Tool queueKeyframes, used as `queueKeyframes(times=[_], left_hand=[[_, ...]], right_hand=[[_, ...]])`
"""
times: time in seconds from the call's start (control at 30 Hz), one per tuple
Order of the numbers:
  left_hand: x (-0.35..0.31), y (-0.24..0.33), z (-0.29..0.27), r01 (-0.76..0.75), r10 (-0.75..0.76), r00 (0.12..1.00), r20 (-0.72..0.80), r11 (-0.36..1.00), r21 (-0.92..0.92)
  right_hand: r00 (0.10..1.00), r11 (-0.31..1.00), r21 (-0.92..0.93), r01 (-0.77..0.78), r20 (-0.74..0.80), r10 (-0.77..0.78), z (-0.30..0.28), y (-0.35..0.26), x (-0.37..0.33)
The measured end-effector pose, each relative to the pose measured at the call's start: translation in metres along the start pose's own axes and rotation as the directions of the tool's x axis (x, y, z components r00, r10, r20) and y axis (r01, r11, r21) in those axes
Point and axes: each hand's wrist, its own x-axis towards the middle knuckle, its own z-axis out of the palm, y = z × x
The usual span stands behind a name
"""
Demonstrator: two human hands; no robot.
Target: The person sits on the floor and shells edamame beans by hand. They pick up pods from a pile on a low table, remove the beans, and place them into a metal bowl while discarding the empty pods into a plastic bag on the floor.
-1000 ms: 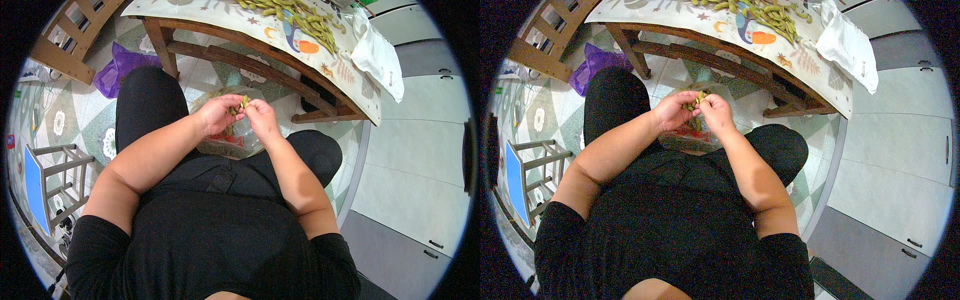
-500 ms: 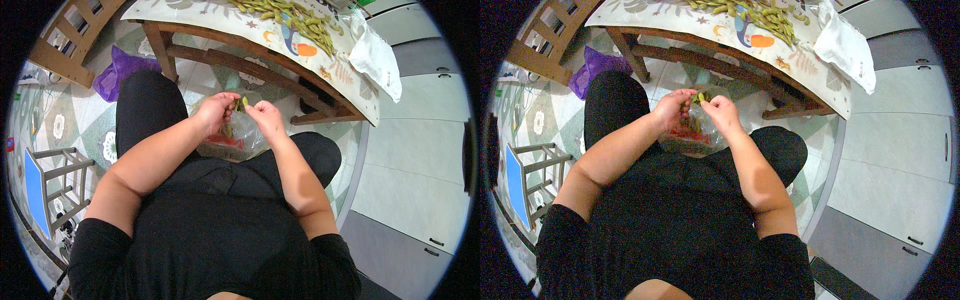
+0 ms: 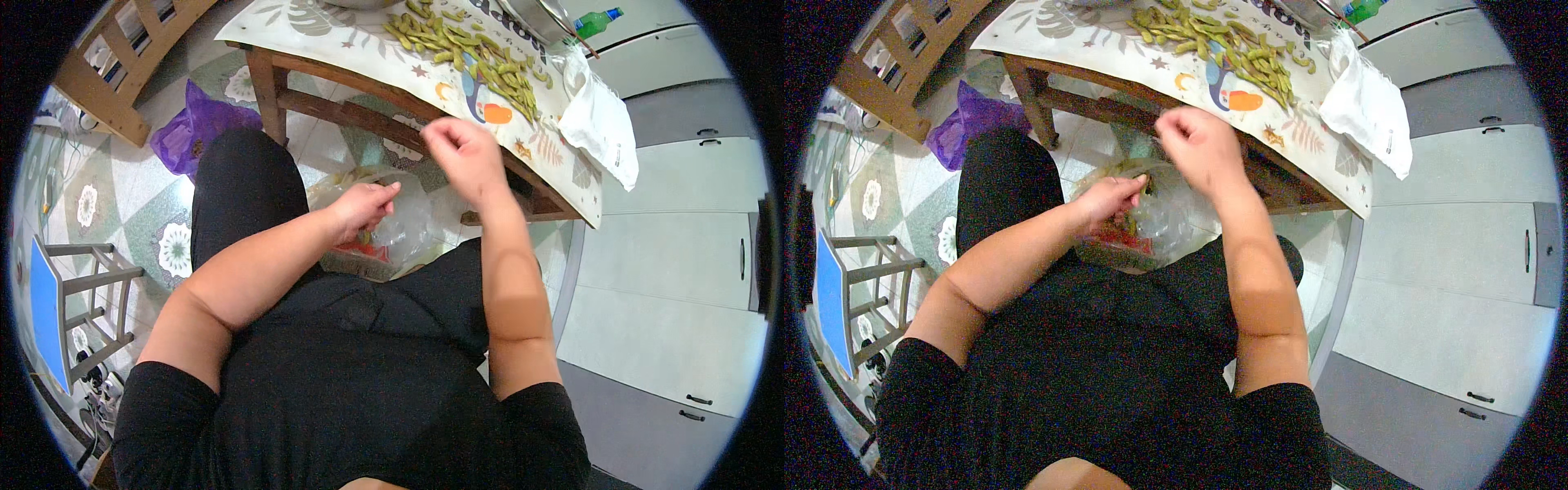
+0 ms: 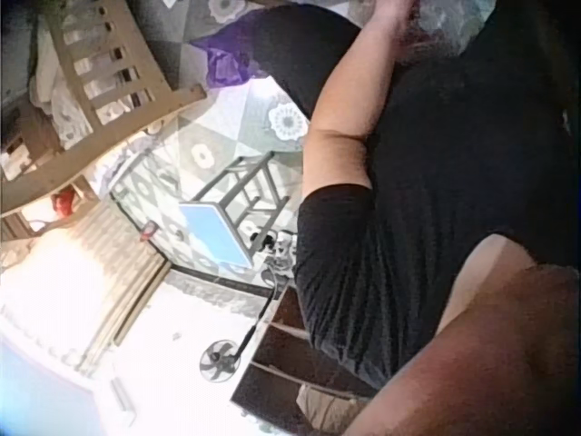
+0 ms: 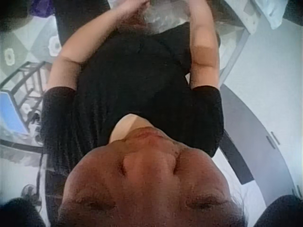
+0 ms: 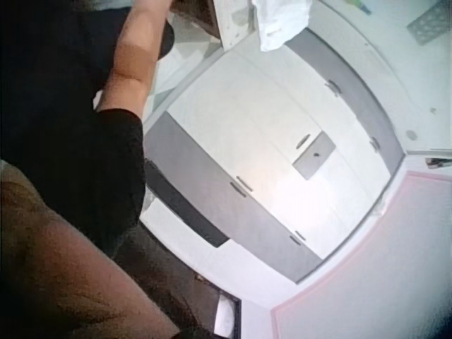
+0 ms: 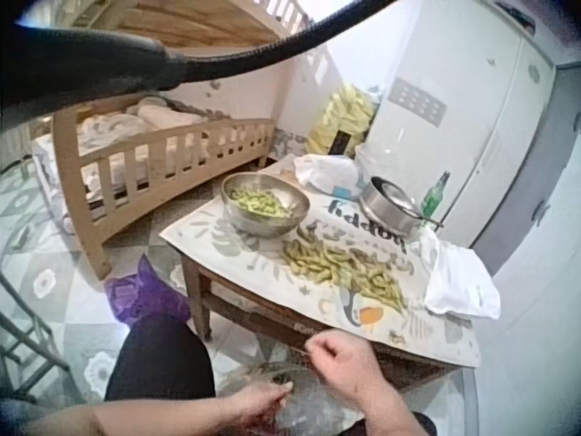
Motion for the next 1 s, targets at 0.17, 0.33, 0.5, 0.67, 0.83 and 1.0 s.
queueKeyframes(times=[0.17, 0.33, 0.5, 0.67, 0.83, 1.0], left_hand=[[0.009, -0.008, -0.007, -0.062, 0.066, 0.996, 0.068, 0.996, -0.057], [0.01, -0.007, -0.007, -0.098, 0.096, 0.995, -0.034, 0.993, -0.063], [0.011, -0.008, -0.009, -0.102, 0.101, 0.994, -0.045, 0.995, -0.02], [0.011, -0.01, -0.01, -0.138, 0.137, 0.988, -0.069, 0.99, -0.014], [0.011, -0.01, -0.01, -0.093, 0.09, 0.995, -0.053, 0.994, -0.056], [0.014, -0.012, -0.004, -0.153, 0.152, 0.986, -0.07, 0.988, -0.014]], right_hand=[[0.904, 0.744, -0.632, 0.218, -0.157, -0.398, -0.023, -0.011, 0.067], [0.883, 0.453, -0.84, 0.3, 0.066, -0.464, -0.021, 0.0, 0.101], [0.845, 0.435, -0.844, 0.313, 0.039, -0.533, -0.029, -0.002, 0.104], [0.798, 0.863, -0.47, 0.186, -0.441, -0.412, -0.054, 0.03, 0.09], [0.834, 0.984, 0.053, 0.169, -0.54, -0.114, -0.048, 0.035, 0.062], [0.795, 0.971, -0.175, 0.165, -0.558, -0.236, -0.048, 0.036, 0.045]])
